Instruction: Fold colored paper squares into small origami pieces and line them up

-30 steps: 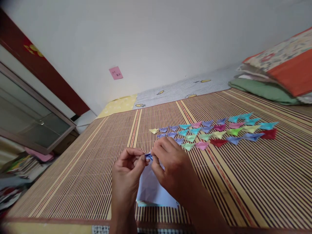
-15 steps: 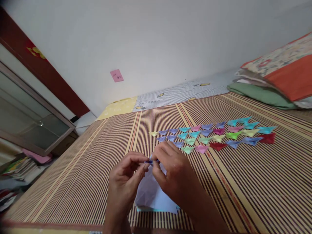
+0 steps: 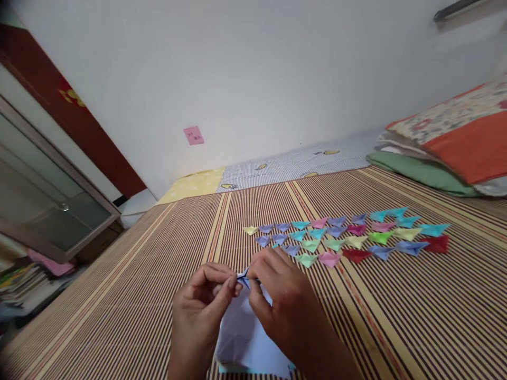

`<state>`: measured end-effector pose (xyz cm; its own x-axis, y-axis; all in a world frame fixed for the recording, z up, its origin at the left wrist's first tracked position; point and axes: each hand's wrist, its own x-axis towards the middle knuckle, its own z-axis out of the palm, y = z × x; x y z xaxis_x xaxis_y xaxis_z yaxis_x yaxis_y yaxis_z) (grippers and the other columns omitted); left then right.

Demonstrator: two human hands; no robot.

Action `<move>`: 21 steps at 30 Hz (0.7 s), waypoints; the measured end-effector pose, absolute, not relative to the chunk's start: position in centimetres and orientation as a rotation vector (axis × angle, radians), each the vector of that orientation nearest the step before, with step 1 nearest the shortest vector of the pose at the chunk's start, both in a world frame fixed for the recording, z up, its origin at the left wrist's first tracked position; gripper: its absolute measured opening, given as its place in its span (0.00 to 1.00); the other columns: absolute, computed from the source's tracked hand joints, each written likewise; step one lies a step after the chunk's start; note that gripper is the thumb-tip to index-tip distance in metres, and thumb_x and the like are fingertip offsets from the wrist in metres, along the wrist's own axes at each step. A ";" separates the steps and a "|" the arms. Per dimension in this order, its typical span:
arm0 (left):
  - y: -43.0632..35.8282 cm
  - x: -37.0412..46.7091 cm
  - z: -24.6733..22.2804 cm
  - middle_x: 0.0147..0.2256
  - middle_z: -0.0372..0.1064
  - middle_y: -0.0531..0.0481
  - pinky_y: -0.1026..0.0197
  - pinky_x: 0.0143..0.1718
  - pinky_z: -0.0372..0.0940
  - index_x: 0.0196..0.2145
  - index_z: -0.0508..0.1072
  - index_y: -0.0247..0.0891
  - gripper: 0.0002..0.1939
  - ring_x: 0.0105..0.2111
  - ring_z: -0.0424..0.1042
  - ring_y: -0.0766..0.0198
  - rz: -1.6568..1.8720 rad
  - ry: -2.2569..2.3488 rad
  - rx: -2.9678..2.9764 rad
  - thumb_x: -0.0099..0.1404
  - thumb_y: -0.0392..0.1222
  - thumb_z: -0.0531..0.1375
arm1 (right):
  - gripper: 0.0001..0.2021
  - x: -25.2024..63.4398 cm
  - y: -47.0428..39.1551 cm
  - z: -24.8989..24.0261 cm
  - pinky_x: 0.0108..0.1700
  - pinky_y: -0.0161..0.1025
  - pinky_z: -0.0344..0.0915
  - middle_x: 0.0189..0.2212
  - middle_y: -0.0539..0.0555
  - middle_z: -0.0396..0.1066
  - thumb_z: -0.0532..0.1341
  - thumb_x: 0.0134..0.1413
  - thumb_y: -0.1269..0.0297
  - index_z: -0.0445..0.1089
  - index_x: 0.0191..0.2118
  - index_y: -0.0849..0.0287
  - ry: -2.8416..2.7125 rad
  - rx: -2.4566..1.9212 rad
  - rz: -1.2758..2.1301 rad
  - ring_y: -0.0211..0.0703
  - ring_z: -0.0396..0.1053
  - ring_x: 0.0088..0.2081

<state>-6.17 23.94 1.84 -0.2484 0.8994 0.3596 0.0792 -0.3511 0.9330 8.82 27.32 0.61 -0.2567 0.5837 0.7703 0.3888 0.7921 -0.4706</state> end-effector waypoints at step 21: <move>23.6 -6.0 1.3 0.28 0.71 0.52 0.65 0.31 0.65 0.33 0.75 0.38 0.02 0.28 0.69 0.65 1.531 1.402 1.361 0.63 0.37 0.65 | 0.09 8.5 27.2 0.3 0.41 0.42 0.67 0.35 0.53 0.70 0.56 0.61 0.79 0.66 0.35 0.57 -1.903 -0.743 0.200 0.45 0.70 0.40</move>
